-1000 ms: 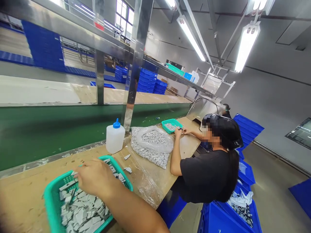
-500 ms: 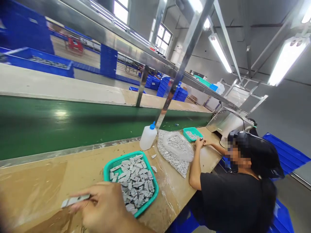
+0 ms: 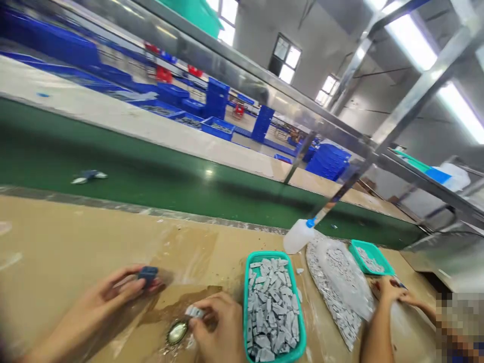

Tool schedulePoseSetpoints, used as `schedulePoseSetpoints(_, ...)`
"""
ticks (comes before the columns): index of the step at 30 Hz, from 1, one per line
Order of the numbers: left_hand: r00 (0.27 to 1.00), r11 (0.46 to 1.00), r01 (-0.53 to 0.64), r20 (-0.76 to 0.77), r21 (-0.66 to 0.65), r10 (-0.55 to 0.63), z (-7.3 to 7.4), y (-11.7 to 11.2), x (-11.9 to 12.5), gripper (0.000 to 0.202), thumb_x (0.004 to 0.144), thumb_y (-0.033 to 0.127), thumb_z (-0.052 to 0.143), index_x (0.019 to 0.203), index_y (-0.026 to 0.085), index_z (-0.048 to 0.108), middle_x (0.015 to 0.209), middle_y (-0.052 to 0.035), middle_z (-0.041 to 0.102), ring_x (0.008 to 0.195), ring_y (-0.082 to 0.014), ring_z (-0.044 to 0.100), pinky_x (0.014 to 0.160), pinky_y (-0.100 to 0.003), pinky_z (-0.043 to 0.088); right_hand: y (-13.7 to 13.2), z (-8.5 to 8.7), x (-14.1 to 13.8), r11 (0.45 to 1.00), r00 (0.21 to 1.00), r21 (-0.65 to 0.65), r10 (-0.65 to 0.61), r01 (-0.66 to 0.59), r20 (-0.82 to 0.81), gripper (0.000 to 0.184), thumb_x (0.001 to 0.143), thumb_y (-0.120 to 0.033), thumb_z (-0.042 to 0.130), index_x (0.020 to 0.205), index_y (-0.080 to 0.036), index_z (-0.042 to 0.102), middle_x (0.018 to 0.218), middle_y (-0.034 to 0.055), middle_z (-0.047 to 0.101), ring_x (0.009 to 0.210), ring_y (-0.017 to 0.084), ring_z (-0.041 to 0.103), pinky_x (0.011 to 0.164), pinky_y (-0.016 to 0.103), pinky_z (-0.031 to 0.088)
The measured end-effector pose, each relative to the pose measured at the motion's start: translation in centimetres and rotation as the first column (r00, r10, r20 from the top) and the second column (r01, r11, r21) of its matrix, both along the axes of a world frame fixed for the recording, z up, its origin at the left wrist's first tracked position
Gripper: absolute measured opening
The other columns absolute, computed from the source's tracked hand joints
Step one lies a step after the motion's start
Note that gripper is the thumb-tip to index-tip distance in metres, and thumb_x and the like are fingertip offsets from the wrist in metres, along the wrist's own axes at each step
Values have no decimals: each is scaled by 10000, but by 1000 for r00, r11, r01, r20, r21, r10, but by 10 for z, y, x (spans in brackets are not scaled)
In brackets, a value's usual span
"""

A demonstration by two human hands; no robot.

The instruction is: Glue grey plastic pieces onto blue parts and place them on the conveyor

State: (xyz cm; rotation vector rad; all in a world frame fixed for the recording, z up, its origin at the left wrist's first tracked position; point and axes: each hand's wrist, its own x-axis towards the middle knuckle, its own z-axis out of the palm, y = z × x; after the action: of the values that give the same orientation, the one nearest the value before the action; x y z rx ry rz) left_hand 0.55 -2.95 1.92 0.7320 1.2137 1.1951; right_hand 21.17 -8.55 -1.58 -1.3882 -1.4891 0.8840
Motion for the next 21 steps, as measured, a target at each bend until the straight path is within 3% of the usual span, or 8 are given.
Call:
schedulePoseSetpoints(3, 991, 993, 116, 73, 10, -116, -27, 5, -14, 588, 446, 587, 943, 814, 205, 690, 780, -32, 737, 778, -197, 667, 788, -273, 531, -5, 1, -1, 1000, 999, 27, 1, -2, 34, 214, 848, -147, 597, 973, -236, 746, 970, 48, 715, 908, 187, 689, 779, 261, 543)
schedulePoseSetpoints(5, 991, 993, 110, 79, 37, -112, -32, 5, -18, 582, 490, 553, 945, 850, 177, 685, 812, -42, 722, 788, -185, 653, 799, -271, 514, -10, 1, 0, 999, 997, 44, 18, -21, 70, 213, 893, -169, 579, 1011, -255, 734, 1012, 39, 707, 973, 181, 677, 857, 266, 529)
schedulePoseSetpoints(11, 989, 996, 47, 139, 80, -57, -19, 0, -18, 542, 545, 475, 954, 877, 157, 666, 832, -16, 666, 775, -133, 606, 766, -229, 453, -19, -10, 9, 997, 987, 23, 65, -69, 147, 175, 944, -243, 600, 1054, -274, 733, 1033, 28, 732, 962, 166, 700, 844, 234, 563)
schedulePoseSetpoints(15, 972, 996, 42, 226, 85, -60, -21, -2, -16, 592, 514, 485, 964, 877, 145, 644, 786, -20, 656, 716, -121, 579, 728, -238, 424, -16, -28, 21, 977, 979, 164, 109, -138, 174, 207, 948, -330, 613, 1070, -236, 751, 1033, 67, 755, 920, 189, 733, 797, 236, 603)
schedulePoseSetpoints(21, 981, 993, 42, 183, 112, -62, -28, -1, -19, 599, 535, 545, 938, 842, 124, 642, 751, -49, 639, 701, -141, 572, 720, -274, 420, -18, -40, 21, 990, 982, 142, -31, 4, 188, 398, 906, -575, 616, 999, -231, 794, 1013, 84, 768, 853, 218, 742, 711, 240, 610)
